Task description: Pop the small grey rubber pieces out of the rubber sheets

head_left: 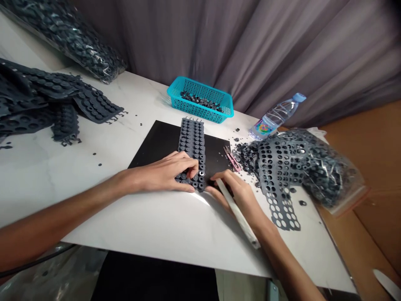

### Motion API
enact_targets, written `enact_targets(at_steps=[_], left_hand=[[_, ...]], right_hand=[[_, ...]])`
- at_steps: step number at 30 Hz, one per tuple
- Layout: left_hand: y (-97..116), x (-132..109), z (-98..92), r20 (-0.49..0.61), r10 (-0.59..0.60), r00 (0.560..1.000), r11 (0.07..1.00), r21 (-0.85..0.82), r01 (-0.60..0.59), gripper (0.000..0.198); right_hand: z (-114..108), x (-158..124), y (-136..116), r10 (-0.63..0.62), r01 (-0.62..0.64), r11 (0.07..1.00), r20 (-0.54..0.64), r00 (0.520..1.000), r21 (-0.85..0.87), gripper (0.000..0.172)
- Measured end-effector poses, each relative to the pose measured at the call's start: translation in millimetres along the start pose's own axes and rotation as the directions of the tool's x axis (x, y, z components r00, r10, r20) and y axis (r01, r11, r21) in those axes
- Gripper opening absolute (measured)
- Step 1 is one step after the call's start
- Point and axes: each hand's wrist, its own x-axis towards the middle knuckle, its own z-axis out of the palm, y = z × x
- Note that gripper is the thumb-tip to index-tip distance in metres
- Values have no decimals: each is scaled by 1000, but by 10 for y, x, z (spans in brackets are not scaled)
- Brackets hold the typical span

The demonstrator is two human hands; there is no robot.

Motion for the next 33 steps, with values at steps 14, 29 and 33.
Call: enact_targets(at_steps=[14,29,33], left_hand=[[23,-16,0,5,4,1000,1000,-19,-4,26],[75,2,42,-126,198,972,967,190,-172,5],[61,16,64,-128,190,973,965,209,-161,6]], right_hand=[[-119,-1,97,22,-22,1000,-110,994,3,21],[-55,-24,-5,-1,11,998,-156,988,60,16],[-32,-1,-39,-31,41,994,-104,994,98,15]])
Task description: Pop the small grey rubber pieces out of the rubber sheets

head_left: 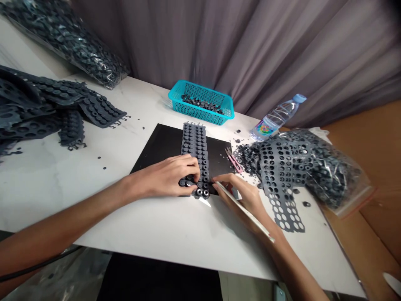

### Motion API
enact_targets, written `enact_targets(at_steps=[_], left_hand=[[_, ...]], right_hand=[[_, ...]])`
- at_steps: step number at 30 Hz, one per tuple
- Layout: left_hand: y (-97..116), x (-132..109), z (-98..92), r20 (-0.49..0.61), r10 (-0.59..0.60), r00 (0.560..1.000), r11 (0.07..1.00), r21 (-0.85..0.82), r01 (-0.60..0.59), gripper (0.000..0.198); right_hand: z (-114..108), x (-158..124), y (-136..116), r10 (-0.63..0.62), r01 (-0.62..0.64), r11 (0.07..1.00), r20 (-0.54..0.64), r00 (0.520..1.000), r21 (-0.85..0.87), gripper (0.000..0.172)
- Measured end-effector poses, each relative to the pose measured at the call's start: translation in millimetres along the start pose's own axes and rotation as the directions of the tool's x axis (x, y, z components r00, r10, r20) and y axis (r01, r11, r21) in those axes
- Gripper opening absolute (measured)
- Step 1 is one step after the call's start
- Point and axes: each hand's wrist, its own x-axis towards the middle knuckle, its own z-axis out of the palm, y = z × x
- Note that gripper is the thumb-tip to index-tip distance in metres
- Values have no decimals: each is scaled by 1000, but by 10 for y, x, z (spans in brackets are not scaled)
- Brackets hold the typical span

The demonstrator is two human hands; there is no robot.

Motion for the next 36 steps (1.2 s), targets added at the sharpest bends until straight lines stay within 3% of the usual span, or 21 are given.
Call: enact_targets(at_steps=[4,16,25,31,36], left_hand=[[-19,9,12,-2,-5,1000,1000,23,5,8],[-73,21,41,-19,8,1000,1000,-30,-9,9],[-118,9,62,-47,28,999,997,-66,-31,9],[-118,15,70,-44,28,999,998,-54,-31,9],[-128,21,81,-52,29,998,998,-54,-32,8]], right_hand=[[24,6,30,-48,47,999,91,995,14,16],[-50,87,-107,-182,178,983,159,970,42,14],[7,86,28,-259,259,966,190,947,26,16],[9,76,12,-231,248,967,212,950,-58,22],[62,67,42,-299,334,923,189,935,-190,25]])
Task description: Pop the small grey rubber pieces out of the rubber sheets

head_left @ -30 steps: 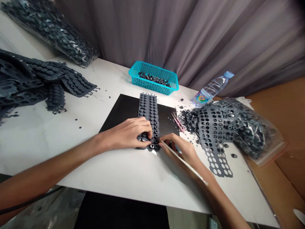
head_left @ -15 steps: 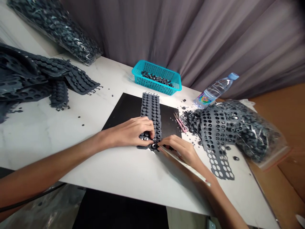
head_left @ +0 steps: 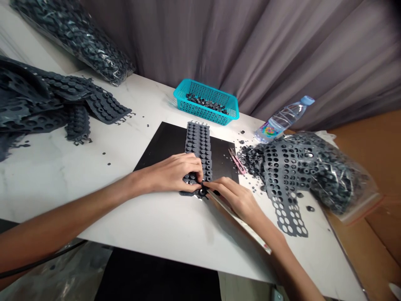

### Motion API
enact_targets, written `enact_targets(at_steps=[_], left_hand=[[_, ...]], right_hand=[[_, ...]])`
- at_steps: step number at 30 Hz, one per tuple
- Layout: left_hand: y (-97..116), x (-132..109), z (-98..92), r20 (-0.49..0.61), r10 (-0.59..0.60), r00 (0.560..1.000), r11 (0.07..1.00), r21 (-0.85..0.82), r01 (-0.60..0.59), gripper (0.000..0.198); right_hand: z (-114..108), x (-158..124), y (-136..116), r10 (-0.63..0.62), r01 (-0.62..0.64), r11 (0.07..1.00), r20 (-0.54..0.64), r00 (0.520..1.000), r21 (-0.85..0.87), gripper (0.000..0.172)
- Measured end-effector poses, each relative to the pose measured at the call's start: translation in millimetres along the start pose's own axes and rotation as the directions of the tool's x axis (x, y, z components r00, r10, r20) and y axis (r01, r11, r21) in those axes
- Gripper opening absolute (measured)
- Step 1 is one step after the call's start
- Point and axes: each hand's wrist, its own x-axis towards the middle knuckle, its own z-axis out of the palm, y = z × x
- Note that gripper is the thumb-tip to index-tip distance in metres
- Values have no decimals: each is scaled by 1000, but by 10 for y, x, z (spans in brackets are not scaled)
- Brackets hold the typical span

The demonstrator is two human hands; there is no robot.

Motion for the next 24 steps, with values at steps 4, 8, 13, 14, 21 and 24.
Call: enact_targets(at_steps=[4,8,13,14,21,24], left_hand=[[-4,3,6,-1,2,1000,1000,5,-2,7],[24,13,1,-3,-8,1000,1000,15,8,6],[71,34,-29,40,-33,999,999,34,32,7],[76,34,-34,43,-34,999,999,35,32,8],[66,19,-39,48,-30,998,999,17,29,9],[54,15,-30,48,-21,999,1000,13,20,10]], right_hand=[[31,8,-27,-46,47,994,6,999,-97,26],[46,14,-92,-42,42,989,4,999,-139,25],[94,3,-118,0,2,984,7,1000,-177,25],[100,2,-113,17,-16,983,2,1000,-184,26],[-16,0,-60,31,-33,998,-52,998,-45,24],[-80,-6,-44,46,-44,997,-35,998,60,20]])
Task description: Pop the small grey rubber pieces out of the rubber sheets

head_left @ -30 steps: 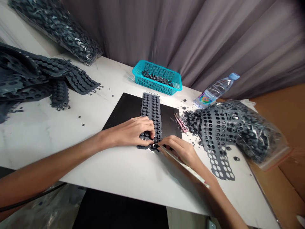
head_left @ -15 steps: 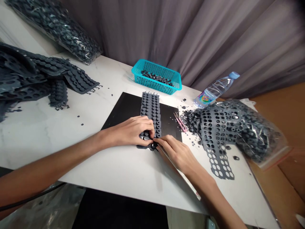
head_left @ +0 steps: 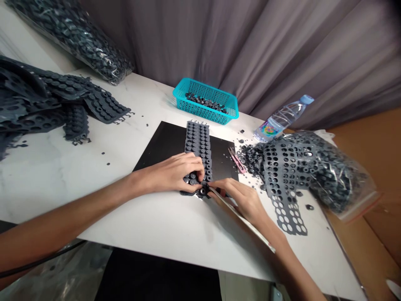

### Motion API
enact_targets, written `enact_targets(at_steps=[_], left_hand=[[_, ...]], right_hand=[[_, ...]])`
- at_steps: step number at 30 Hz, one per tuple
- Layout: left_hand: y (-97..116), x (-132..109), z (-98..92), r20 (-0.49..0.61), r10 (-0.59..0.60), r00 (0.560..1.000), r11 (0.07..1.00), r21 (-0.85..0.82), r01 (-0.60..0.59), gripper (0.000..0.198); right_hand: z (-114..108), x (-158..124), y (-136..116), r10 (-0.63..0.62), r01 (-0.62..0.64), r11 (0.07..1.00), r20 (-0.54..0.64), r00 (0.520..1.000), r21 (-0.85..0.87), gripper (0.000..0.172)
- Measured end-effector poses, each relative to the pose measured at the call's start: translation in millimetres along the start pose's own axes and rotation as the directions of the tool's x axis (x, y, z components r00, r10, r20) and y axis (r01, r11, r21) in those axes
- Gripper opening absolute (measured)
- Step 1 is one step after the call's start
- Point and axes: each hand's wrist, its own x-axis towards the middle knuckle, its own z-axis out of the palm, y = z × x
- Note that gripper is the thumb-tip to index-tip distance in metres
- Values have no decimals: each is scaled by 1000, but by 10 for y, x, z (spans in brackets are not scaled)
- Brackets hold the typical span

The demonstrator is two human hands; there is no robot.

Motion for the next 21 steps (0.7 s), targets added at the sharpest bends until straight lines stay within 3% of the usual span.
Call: enact_targets(at_steps=[12,21], left_hand=[[1,3,8,3,-20,1000,1000,-14,20,9],[31,-2,-3,9,-31,999,1000,-1,31,7]], right_hand=[[21,-27,45,-30,28,999,54,998,37,20],[56,15,1,-16,18,998,45,999,-52,26]])
